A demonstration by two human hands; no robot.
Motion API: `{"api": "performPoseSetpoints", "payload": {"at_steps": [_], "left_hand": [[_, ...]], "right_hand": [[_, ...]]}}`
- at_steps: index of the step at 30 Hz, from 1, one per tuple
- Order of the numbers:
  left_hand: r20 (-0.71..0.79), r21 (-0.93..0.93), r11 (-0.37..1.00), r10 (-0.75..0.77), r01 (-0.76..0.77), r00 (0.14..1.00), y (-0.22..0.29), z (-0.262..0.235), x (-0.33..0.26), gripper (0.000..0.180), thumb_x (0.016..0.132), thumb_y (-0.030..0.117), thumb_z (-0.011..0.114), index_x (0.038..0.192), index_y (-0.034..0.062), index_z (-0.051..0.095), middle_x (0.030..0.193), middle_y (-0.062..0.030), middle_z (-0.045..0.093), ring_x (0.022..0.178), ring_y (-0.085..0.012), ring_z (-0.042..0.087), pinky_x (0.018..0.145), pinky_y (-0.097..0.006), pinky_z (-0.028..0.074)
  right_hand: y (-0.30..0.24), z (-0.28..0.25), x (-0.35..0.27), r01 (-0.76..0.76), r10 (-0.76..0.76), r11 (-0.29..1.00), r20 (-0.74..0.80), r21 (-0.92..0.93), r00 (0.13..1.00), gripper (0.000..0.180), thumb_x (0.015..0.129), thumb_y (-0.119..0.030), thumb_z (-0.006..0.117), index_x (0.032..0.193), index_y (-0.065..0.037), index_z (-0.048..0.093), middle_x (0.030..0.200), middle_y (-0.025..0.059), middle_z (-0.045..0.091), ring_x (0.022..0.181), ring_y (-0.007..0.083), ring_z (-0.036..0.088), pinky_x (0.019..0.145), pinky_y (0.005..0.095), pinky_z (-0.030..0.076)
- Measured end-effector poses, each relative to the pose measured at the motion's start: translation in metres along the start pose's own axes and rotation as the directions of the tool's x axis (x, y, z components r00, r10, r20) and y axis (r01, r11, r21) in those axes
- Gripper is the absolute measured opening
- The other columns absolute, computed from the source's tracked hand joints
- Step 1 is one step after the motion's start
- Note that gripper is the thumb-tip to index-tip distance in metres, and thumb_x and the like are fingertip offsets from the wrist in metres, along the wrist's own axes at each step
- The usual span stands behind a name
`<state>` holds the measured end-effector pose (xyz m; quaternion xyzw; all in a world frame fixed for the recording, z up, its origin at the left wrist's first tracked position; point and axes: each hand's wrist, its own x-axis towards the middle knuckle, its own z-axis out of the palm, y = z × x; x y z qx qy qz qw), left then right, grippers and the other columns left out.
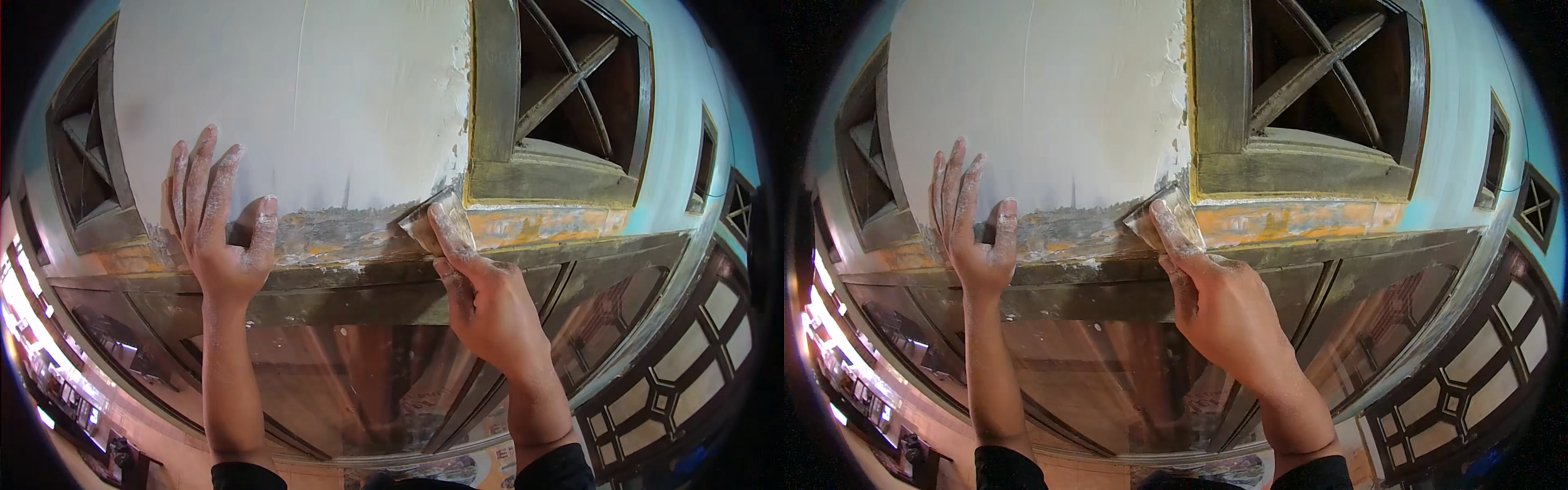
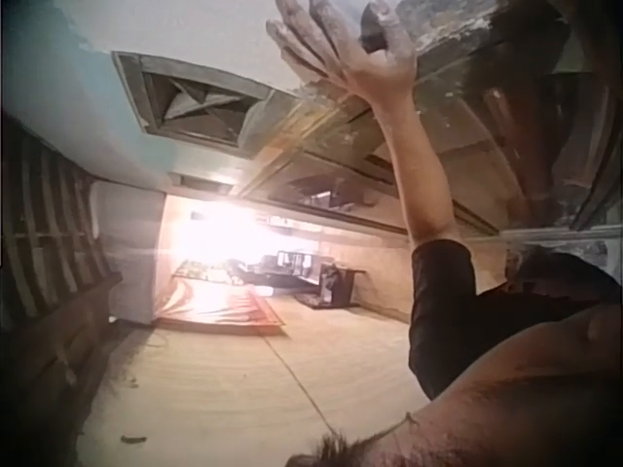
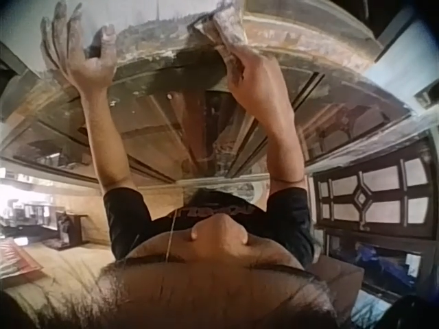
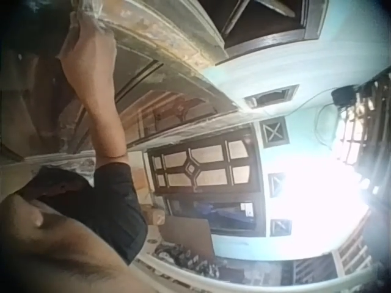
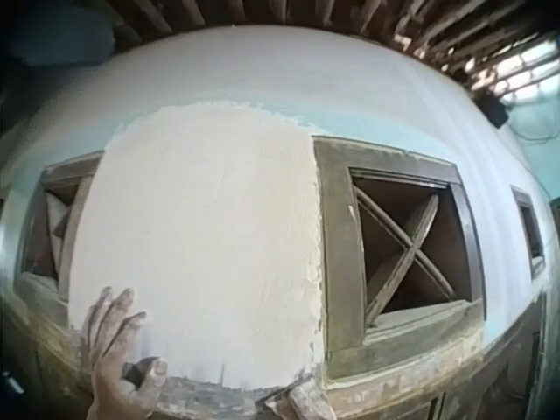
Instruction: Applying wall filler or putty to the gap between a wall and a wooden frame using a scraper.
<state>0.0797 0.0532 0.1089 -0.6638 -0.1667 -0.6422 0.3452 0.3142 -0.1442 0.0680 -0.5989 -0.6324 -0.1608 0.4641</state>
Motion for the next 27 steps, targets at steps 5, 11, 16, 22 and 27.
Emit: {"api": "performPoseSetpoints", "payload": {"at_steps": [5, 11, 16, 22, 27], "left_hand": [[0.015, 0.012, 1.0, 0.01, -0.01, 1.0, -0.001, -0.004, 0.0, 0.05, 0.089, 0.022, 0.072, 0.134, 0.0016, 0.069, 0.155, -0.0161, 0.058, 0.149, -0.043, 0.045, 0.124, -0.055, 0.03], [0.028, 0.009, 1.0, -0.004, 0.004, 1.0, -0.001, -0.001, -0.002, 0.051, 0.088, 0.022, 0.071, 0.135, 0.0019, 0.068, 0.155, -0.0159, 0.058, 0.15, -0.0426, 0.044, 0.124, -0.056, 0.028], [0.014, 0.008, 1.0, -0.014, 0.014, 1.0, -0.001, -0.001, -0.002, 0.052, 0.085, 0.023, 0.073, 0.133, 0.0041, 0.07, 0.154, -0.0147, 0.059, 0.149, -0.0424, 0.044, 0.124, -0.055, 0.027], [0.01, 0.003, 1.0, 0.011, -0.011, 1.0, -0.004, 0.0, -0.002, 0.052, 0.086, 0.024, 0.073, 0.134, 0.0039, 0.07, 0.155, -0.014, 0.059, 0.15, -0.0422, 0.044, 0.123, -0.055, 0.028], [0.008, 0.007, 1.0, -0.014, 0.014, 1.0, -0.003, 0.001, -0.002, 0.053, 0.086, 0.024, 0.072, 0.134, 0.0038, 0.07, 0.155, -0.0138, 0.059, 0.15, -0.0412, 0.044, 0.124, -0.054, 0.028]], "right_hand": [[0.0, 0.002, 0.002, 0.02, -0.02, 1.0, -0.006, 0.02, 1.0, 0.023, 0.098, -0.01, 0.066, 0.119, -0.006, 0.072, 0.081, 0.0245, 0.07, 0.073, 0.0478, 0.067, 0.065, 0.0544, 0.054], [-0.005, 0.002, 0.004, -0.002, 0.003, 1.0, -0.009, 0.031, 1.0, 0.023, 0.098, -0.01, 0.066, 0.12, -0.008, 0.073, 0.082, 0.0245, 0.07, 0.074, 0.0478, 0.067, 0.065, 0.0547, 0.054], [-0.003, 0.003, 0.001, 0.021, -0.019, 0.998, -0.036, 0.051, 0.999, 0.023, 0.097, -0.01, 0.067, 0.119, -0.008, 0.073, 0.083, 0.0248, 0.069, 0.074, 0.0478, 0.067, 0.065, 0.0546, 0.053], [0.003, 0.007, 0.0, 0.026, -0.024, 0.997, -0.037, 0.071, 0.999, 0.021, 0.098, -0.011, 0.067, 0.118, -0.007, 0.073, 0.081, 0.0249, 0.069, 0.073, 0.0485, 0.066, 0.065, 0.0549, 0.053], [-0.011, -0.001, 0.005, -0.065, 0.064, 0.998, 0.048, 0.017, 0.997, 0.019, 0.098, -0.013, 0.066, 0.114, -0.006, 0.074, 0.079, 0.0252, 0.068, 0.074, 0.0484, 0.066, 0.065, 0.0557, 0.053]]}}
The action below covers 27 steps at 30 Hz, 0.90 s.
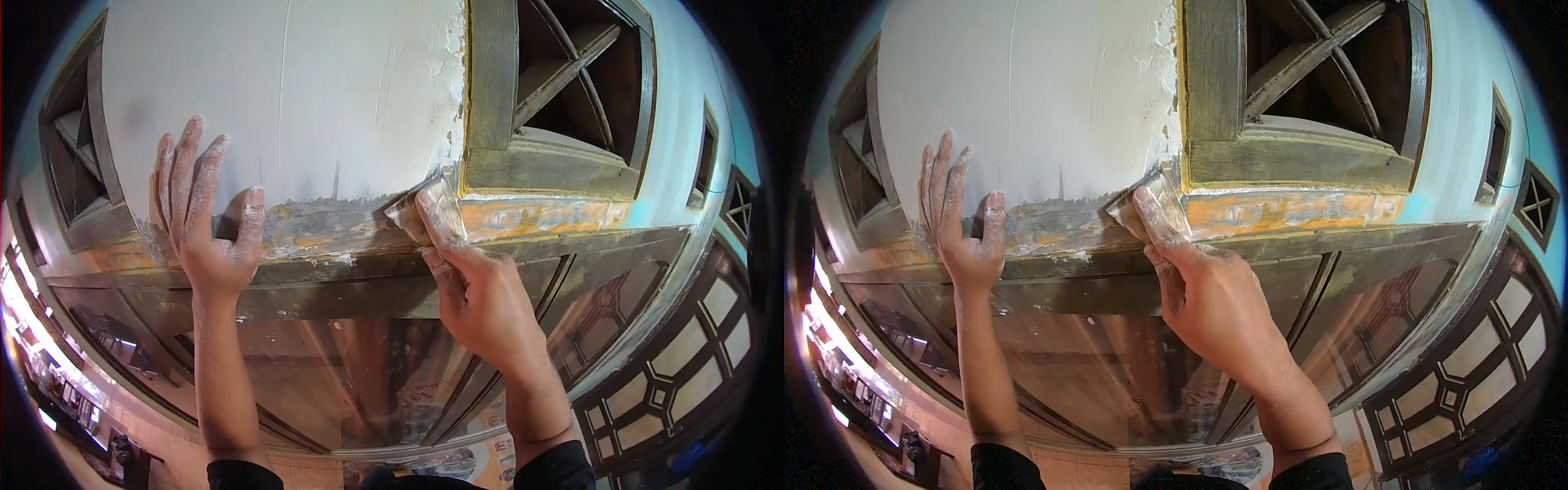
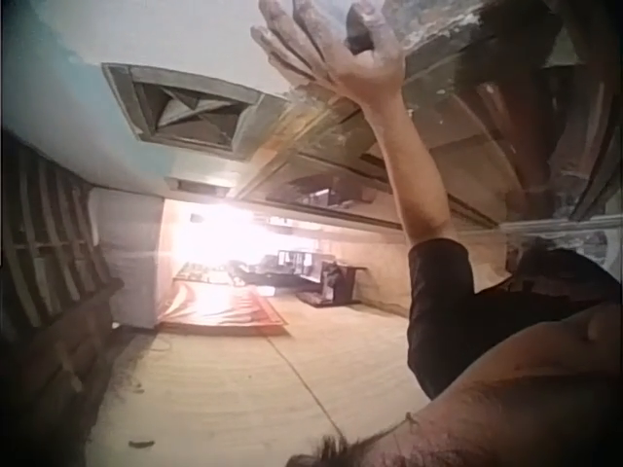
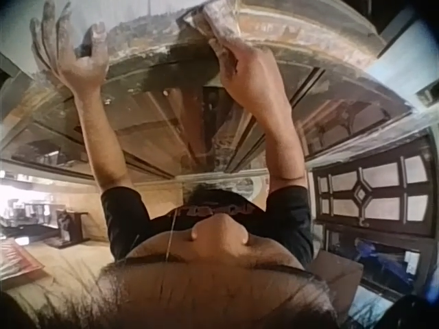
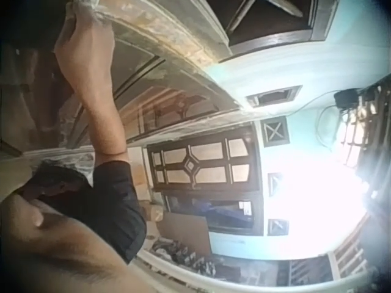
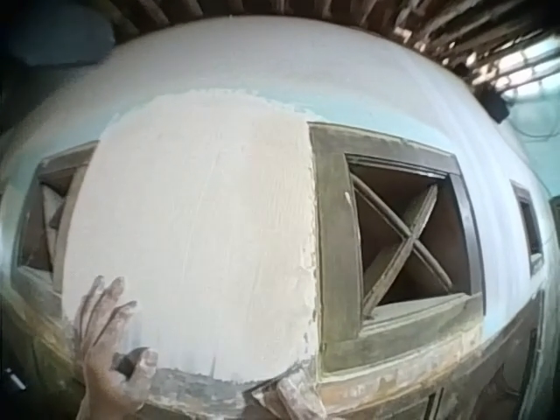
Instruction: Applying wall filler or putty to the gap between a wall and a wooden frame using a scraper.
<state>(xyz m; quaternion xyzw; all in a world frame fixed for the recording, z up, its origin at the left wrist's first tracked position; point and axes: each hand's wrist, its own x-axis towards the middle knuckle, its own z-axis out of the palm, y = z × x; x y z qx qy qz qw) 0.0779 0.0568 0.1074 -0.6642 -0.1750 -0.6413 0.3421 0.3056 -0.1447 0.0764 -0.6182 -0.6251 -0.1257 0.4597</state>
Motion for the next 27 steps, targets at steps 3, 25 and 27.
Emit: {"api": "performPoseSetpoints", "payload": {"at_steps": [3, 25, 27], "left_hand": [[-0.005, 0.014, 1.0, 0.001, -0.001, 1.0, 0.003, -0.003, 0.002, 0.053, 0.086, 0.024, 0.072, 0.134, 0.0037, 0.07, 0.154, -0.0138, 0.059, 0.15, -0.0409, 0.044, 0.124, -0.054, 0.027], [0.01, 0.005, 1.0, -0.015, 0.015, 1.0, 0.004, -0.001, 0.001, 0.051, 0.086, 0.023, 0.072, 0.133, 0.0044, 0.07, 0.154, -0.0147, 0.059, 0.15, -0.0407, 0.044, 0.125, -0.054, 0.026], [0.007, -0.001, 1.0, -0.014, 0.014, 1.0, 0.001, -0.001, -0.001, 0.05, 0.086, 0.023, 0.072, 0.133, 0.0043, 0.07, 0.154, -0.0149, 0.059, 0.15, -0.0408, 0.044, 0.125, -0.055, 0.026]], "right_hand": [[0.015, 0.006, -0.001, 0.096, -0.094, 0.995, -0.049, 0.028, 0.994, 0.021, 0.098, -0.013, 0.066, 0.117, -0.007, 0.074, 0.078, 0.0255, 0.068, 0.073, 0.0487, 0.066, 0.065, 0.0556, 0.053], [0.014, 0.004, -0.004, 0.053, -0.057, 0.997, -0.069, -0.057, 0.996, 0.026, 0.099, -0.016, 0.064, 0.124, -0.011, 0.072, 0.078, 0.0234, 0.07, 0.072, 0.0487, 0.067, 0.065, 0.0563, 0.054], [0.007, 0.0, 0.0, 0.001, -0.003, 0.996, -0.024, -0.086, 1.0, 0.024, 0.099, -0.015, 0.065, 0.12, -0.01, 0.074, 0.08, 0.0232, 0.07, 0.073, 0.0483, 0.067, 0.066, 0.0553, 0.055]]}}
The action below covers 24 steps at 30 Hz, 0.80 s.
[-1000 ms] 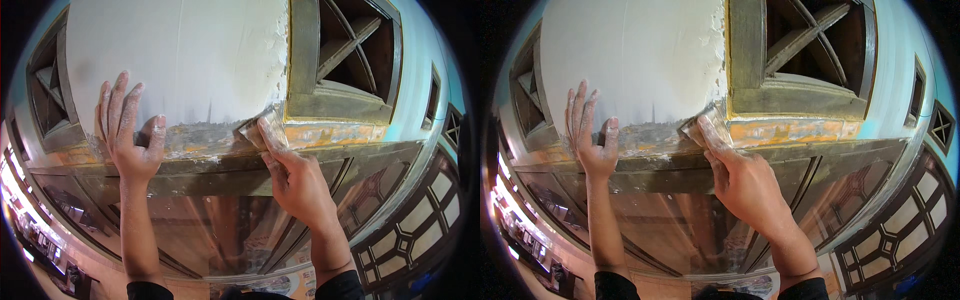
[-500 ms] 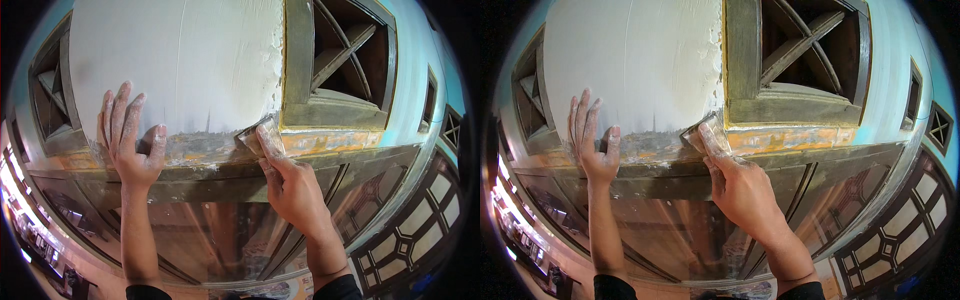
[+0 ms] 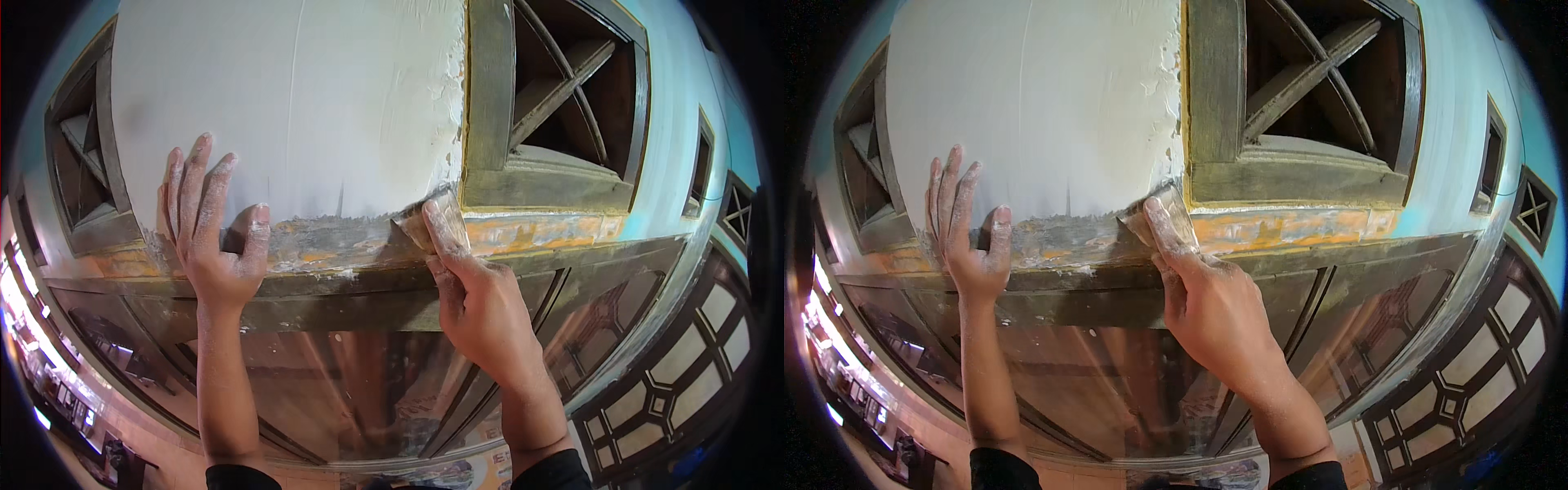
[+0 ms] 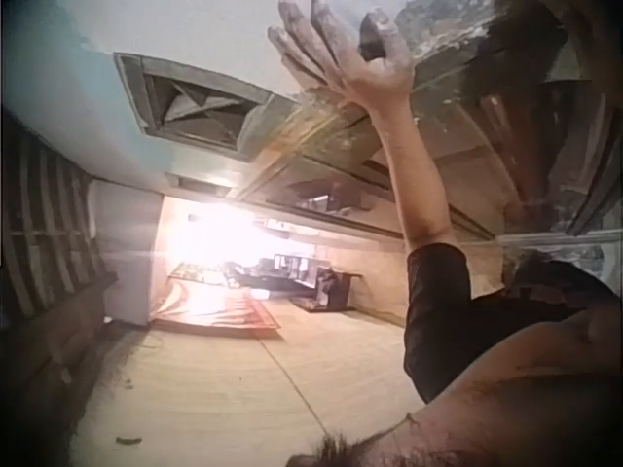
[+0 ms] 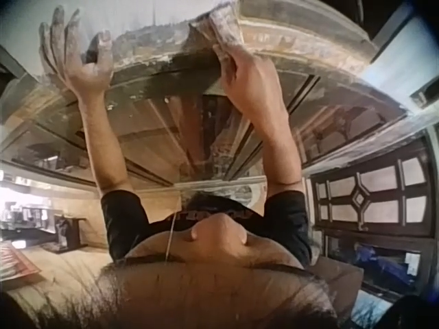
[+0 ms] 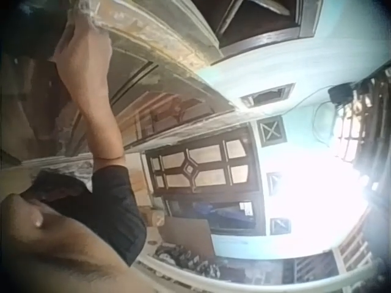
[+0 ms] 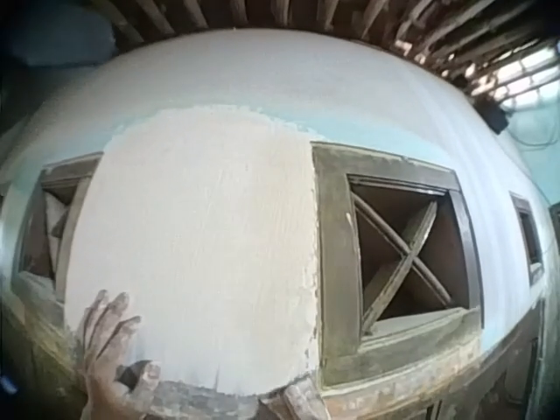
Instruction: Applying wall filler or putty to the gap between a wall and a wooden frame using a scraper.
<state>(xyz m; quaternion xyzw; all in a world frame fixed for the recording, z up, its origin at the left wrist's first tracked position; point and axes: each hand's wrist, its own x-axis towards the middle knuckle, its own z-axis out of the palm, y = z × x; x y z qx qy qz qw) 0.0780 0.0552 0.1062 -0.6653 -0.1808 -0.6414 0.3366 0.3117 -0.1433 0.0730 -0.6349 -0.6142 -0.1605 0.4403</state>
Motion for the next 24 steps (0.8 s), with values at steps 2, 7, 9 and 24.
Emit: {"api": "performPoseSetpoints", "payload": {"at_steps": [2, 7, 9, 24], "left_hand": [[-0.008, -0.014, 1.0, 0.004, -0.004, 1.0, -0.001, -0.001, 0.001, 0.05, 0.086, 0.022, 0.073, 0.133, 0.0037, 0.07, 0.153, -0.0154, 0.06, 0.15, -0.041, 0.044, 0.124, -0.055, 0.027], [-0.013, 0.002, 1.0, 0.023, -0.023, 1.0, -0.002, 0.0, 0.001, 0.051, 0.086, 0.023, 0.072, 0.133, 0.0035, 0.07, 0.153, -0.0155, 0.06, 0.149, -0.0417, 0.045, 0.124, -0.055, 0.028], [-0.007, 0.005, 1.0, 0.018, -0.018, 1.0, -0.001, 0.0, 0.001, 0.051, 0.086, 0.023, 0.072, 0.133, 0.0034, 0.07, 0.153, -0.0155, 0.06, 0.149, -0.042, 0.045, 0.123, -0.055, 0.028], [-0.018, 0.018, 0.999, 0.027, -0.027, 0.999, 0.001, 0.0, 0.001, 0.048, 0.086, 0.022, 0.071, 0.13, 0.0021, 0.071, 0.152, -0.0156, 0.06, 0.148, -0.042, 0.047, 0.122, -0.054, 0.031]], "right_hand": [[-0.002, -0.003, -0.002, 0.002, -0.002, 1.0, -0.004, 0.015, 1.0, 0.023, 0.098, -0.015, 0.066, 0.12, -0.009, 0.073, 0.08, 0.0232, 0.07, 0.074, 0.0479, 0.068, 0.066, 0.0549, 0.055], [0.007, -0.01, -0.006, 0.02, -0.02, 0.999, 0.014, -0.03, 1.0, 0.024, 0.097, -0.013, 0.066, 0.119, -0.008, 0.073, 0.08, 0.0226, 0.071, 0.074, 0.0471, 0.068, 0.065, 0.0549, 0.055], [0.005, -0.016, 0.001, 0.108, -0.109, 0.994, -0.057, -0.026, 0.992, 0.023, 0.097, -0.013, 0.067, 0.118, -0.008, 0.073, 0.078, 0.0222, 0.07, 0.071, 0.0468, 0.067, 0.063, 0.0555, 0.054], [0.01, -0.02, 0.004, 0.061, -0.063, 0.994, -0.02, -0.091, 0.998, 0.016, 0.097, -0.014, 0.068, 0.108, -0.005, 0.075, 0.075, 0.0234, 0.069, 0.072, 0.0465, 0.068, 0.064, 0.0547, 0.054]]}}
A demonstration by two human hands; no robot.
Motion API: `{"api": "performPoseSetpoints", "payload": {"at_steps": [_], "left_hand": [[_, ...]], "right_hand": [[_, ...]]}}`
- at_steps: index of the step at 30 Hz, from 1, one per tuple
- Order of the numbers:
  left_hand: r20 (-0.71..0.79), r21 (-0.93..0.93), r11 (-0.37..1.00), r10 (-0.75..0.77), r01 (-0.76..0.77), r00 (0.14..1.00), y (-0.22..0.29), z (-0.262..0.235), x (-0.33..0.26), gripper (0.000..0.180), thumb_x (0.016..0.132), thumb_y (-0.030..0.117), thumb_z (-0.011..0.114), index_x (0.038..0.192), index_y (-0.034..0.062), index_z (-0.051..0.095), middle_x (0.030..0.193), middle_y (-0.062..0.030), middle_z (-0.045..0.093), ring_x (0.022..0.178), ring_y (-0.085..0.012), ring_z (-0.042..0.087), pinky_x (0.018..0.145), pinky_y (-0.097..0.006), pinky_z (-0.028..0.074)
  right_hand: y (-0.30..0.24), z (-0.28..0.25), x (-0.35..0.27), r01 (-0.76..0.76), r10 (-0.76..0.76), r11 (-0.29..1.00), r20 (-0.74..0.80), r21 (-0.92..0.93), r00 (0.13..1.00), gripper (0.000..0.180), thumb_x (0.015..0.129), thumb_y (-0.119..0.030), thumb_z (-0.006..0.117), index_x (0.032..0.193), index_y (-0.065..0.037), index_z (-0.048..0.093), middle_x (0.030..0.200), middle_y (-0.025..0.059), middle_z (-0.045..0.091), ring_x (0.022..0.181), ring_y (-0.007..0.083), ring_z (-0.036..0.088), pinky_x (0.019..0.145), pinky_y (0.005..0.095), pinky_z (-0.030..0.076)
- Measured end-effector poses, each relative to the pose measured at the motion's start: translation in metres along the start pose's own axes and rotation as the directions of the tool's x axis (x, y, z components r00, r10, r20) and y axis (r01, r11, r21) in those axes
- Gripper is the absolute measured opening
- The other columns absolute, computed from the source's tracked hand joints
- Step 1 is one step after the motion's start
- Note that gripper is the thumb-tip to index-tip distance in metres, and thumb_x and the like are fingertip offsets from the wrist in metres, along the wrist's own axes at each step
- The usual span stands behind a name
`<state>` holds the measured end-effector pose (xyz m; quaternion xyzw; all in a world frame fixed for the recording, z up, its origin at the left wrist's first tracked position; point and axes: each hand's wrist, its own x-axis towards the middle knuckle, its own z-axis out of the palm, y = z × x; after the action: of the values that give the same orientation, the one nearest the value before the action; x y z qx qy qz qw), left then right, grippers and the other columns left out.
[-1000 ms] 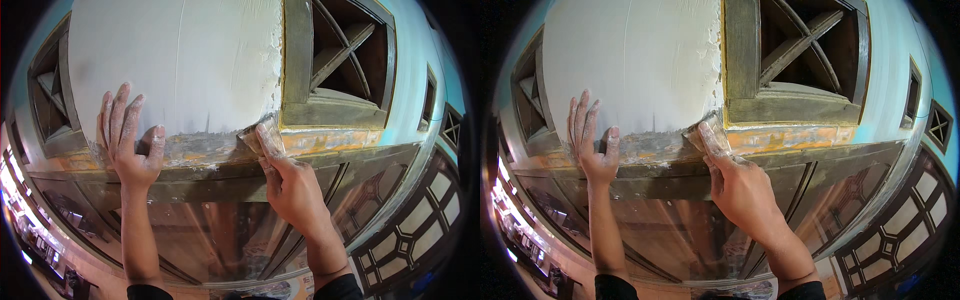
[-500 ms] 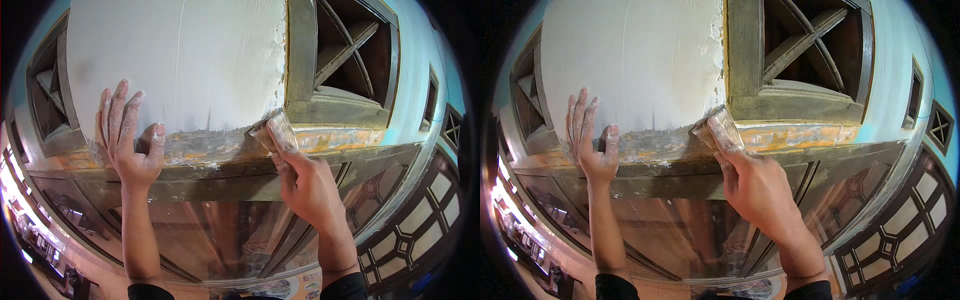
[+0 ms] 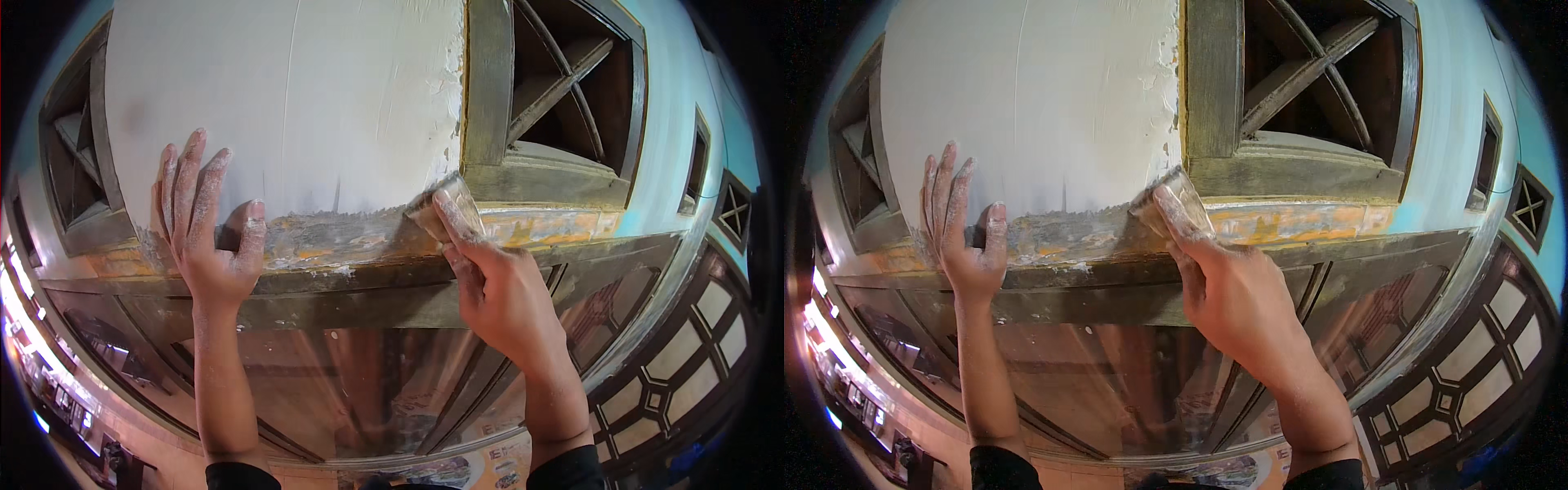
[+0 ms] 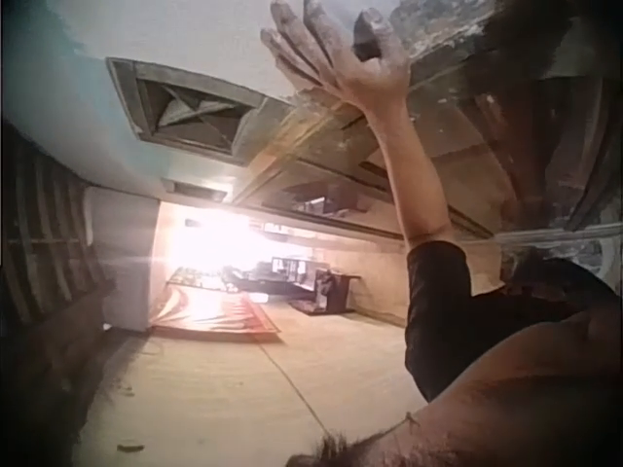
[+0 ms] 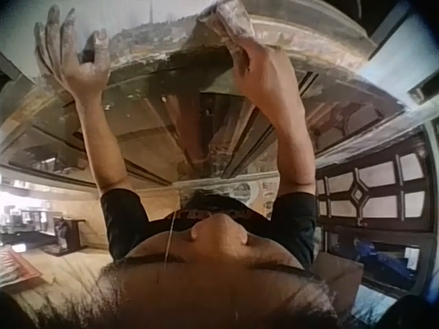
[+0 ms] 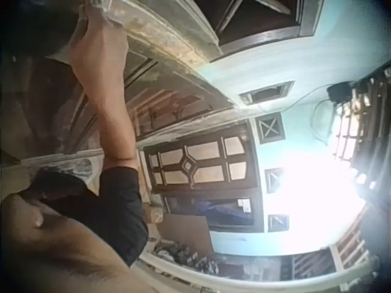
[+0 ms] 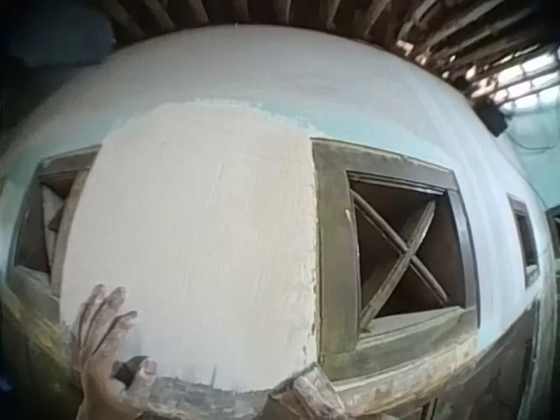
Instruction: Applying wall filler or putty to the gap between a wall and a wooden frame using a scraper.
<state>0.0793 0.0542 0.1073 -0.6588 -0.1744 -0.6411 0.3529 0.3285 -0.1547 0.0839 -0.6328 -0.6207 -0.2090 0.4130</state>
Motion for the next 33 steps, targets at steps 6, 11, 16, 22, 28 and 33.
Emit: {"api": "performPoseSetpoints", "payload": {"at_steps": [6, 11, 16, 22, 28, 33], "left_hand": [[-0.02, 0.0, 1.0, -0.008, 0.008, 1.0, 0.001, 0.0, -0.001, 0.05, 0.085, 0.02, 0.071, 0.131, 0.0023, 0.07, 0.153, -0.0158, 0.06, 0.148, -0.0421, 0.046, 0.123, -0.055, 0.029], [-0.011, -0.018, 1.0, -0.006, 0.006, 1.0, 0.0, -0.002, -0.002, 0.051, 0.085, 0.021, 0.071, 0.133, 0.0021, 0.07, 0.153, -0.0159, 0.06, 0.149, -0.0425, 0.045, 0.123, -0.055, 0.028], [-0.01, -0.006, 1.0, 0.001, -0.001, 1.0, 0.001, 0.0, -0.001, 0.052, 0.085, 0.021, 0.071, 0.133, 0.0021, 0.069, 0.154, -0.0161, 0.059, 0.149, -0.0426, 0.045, 0.123, -0.055, 0.028], [-0.006, -0.003, 1.0, -0.002, 0.002, 1.0, 0.001, 0.001, -0.001, 0.051, 0.085, 0.02, 0.071, 0.133, 0.0013, 0.069, 0.153, -0.0168, 0.059, 0.148, -0.0436, 0.045, 0.123, -0.055, 0.029], [-0.003, -0.02, 1.0, -0.019, 0.019, 1.0, 0.003, -0.001, -0.001, 0.051, 0.085, 0.019, 0.071, 0.133, 0.0008, 0.069, 0.153, -0.0169, 0.059, 0.149, -0.0432, 0.045, 0.123, -0.055, 0.029], [0.012, -0.002, 1.0, -0.026, 0.026, 1.0, 0.002, -0.006, 0.0, 0.052, 0.085, 0.021, 0.071, 0.133, 0.0006, 0.069, 0.154, -0.0171, 0.058, 0.15, -0.043, 0.044, 0.124, -0.055, 0.028]], "right_hand": [[0.0, -0.001, 0.003, 0.016, -0.016, 1.0, 0.002, 0.027, 1.0, 0.019, 0.097, -0.014, 0.068, 0.112, -0.006, 0.076, 0.075, 0.0241, 0.068, 0.071, 0.0475, 0.067, 0.064, 0.0549, 0.054], [-0.001, -0.002, 0.004, 0.016, -0.016, 0.997, 0.002, 0.076, 1.0, 0.018, 0.097, -0.014, 0.067, 0.11, -0.006, 0.076, 0.074, 0.0248, 0.067, 0.071, 0.0478, 0.067, 0.063, 0.055, 0.053], [-0.002, -0.002, 0.008, 0.033, -0.031, 0.997, -0.03, 0.067, 0.999, 0.017, 0.097, -0.014, 0.067, 0.109, -0.005, 0.076, 0.075, 0.0252, 0.068, 0.07, 0.048, 0.066, 0.064, 0.0545, 0.054], [0.0, -0.003, 0.009, 0.019, -0.019, 0.997, -0.01, 0.076, 1.0, 0.017, 0.097, -0.014, 0.067, 0.109, -0.005, 0.076, 0.078, 0.0251, 0.069, 0.073, 0.048, 0.067, 0.067, 0.0547, 0.054], [0.001, -0.003, 0.007, 0.021, -0.02, 0.996, -0.006, 0.082, 1.0, 0.017, 0.097, -0.014, 0.067, 0.109, -0.005, 0.076, 0.081, 0.0264, 0.069, 0.075, 0.0483, 0.067, 0.068, 0.0546, 0.054], [-0.006, -0.006, 0.01, 0.02, -0.02, 0.995, 0.002, 0.099, 1.0, 0.019, 0.098, -0.013, 0.067, 0.112, -0.005, 0.076, 0.08, 0.0269, 0.068, 0.075, 0.0493, 0.066, 0.066, 0.0546, 0.054]]}}
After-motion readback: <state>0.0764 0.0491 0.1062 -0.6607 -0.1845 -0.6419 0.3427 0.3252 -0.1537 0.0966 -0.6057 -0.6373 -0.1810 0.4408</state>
